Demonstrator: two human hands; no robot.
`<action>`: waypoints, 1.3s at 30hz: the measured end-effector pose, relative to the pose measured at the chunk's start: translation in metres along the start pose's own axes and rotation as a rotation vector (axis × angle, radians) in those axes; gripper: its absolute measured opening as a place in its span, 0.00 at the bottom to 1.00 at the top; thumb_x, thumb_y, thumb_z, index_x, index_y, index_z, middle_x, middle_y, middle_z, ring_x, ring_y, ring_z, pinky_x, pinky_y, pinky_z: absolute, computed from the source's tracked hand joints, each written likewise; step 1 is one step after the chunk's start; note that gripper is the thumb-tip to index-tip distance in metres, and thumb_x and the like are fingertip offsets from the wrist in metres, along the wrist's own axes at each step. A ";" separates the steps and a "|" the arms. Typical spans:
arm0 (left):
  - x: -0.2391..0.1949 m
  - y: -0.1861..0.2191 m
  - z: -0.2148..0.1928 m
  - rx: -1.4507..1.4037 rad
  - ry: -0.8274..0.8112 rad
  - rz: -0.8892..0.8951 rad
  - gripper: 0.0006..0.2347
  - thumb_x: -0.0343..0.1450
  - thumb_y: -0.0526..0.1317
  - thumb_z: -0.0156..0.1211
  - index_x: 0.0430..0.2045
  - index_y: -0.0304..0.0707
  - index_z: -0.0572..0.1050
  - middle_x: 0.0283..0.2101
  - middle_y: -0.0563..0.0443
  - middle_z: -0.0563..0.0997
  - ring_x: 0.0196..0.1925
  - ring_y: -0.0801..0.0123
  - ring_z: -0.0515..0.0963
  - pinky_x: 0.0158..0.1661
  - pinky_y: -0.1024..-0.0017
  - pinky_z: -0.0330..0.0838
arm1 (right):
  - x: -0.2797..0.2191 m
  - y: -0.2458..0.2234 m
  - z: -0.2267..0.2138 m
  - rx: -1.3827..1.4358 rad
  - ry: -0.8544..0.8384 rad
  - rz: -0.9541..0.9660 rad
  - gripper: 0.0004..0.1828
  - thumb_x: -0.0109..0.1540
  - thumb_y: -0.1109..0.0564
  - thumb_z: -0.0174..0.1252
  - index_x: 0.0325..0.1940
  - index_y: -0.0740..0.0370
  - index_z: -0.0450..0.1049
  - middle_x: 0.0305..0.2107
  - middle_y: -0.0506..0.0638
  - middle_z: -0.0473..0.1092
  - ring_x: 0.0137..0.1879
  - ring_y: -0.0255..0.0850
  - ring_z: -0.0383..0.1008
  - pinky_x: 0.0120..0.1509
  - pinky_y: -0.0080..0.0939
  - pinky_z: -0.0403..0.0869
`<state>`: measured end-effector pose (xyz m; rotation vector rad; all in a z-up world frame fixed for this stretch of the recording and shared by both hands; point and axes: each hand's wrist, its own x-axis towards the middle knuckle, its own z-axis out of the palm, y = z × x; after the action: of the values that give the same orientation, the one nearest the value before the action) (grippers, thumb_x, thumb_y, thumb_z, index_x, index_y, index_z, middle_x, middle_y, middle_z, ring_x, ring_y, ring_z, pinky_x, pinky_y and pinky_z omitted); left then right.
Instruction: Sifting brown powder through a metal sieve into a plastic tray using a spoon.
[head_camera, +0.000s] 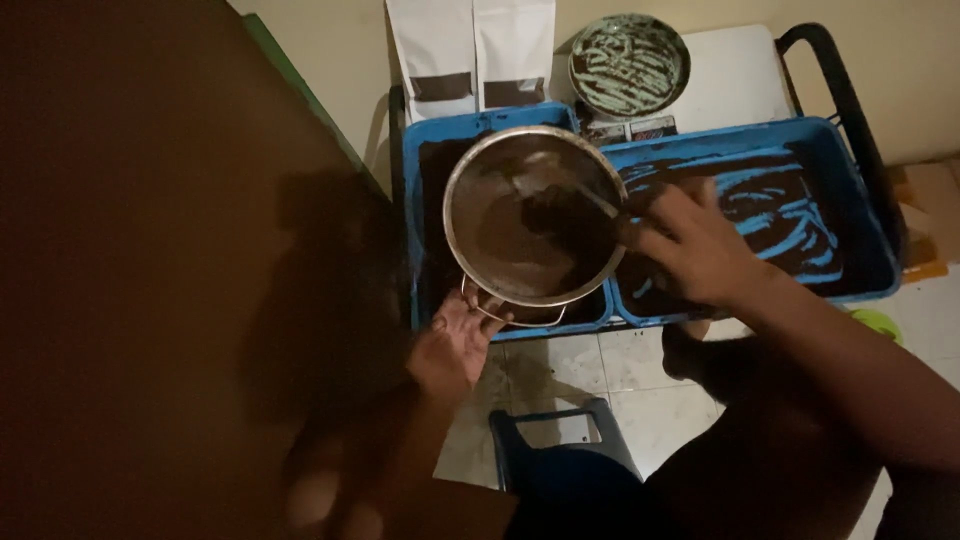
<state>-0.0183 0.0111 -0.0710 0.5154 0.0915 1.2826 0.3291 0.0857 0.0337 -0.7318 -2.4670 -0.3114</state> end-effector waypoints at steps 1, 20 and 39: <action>-0.002 -0.002 -0.004 -0.006 0.008 -0.006 0.17 0.67 0.48 0.58 0.41 0.37 0.65 0.44 0.48 0.64 0.63 0.41 0.70 0.64 0.42 0.66 | -0.014 0.006 0.004 0.028 0.047 0.036 0.14 0.62 0.59 0.56 0.51 0.55 0.70 0.36 0.55 0.59 0.41 0.56 0.61 0.52 0.59 0.54; 0.005 0.006 0.018 -0.106 -0.010 -0.014 0.13 0.68 0.41 0.60 0.39 0.34 0.66 0.43 0.46 0.66 0.62 0.42 0.71 0.61 0.54 0.71 | 0.039 0.003 -0.018 0.157 0.137 0.040 0.17 0.66 0.62 0.56 0.59 0.68 0.75 0.38 0.62 0.71 0.41 0.58 0.69 0.53 0.53 0.61; 0.011 -0.009 0.044 0.136 0.119 0.015 0.16 0.66 0.49 0.60 0.39 0.39 0.69 0.48 0.49 0.69 0.57 0.53 0.70 0.56 0.51 0.67 | 0.033 0.018 -0.036 0.439 0.205 0.370 0.22 0.78 0.56 0.38 0.58 0.74 0.75 0.43 0.66 0.76 0.47 0.54 0.77 0.52 0.51 0.73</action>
<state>0.0080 0.0059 -0.0339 0.5570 0.2765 1.3270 0.3313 0.1018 0.0834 -0.8868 -2.0496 0.2733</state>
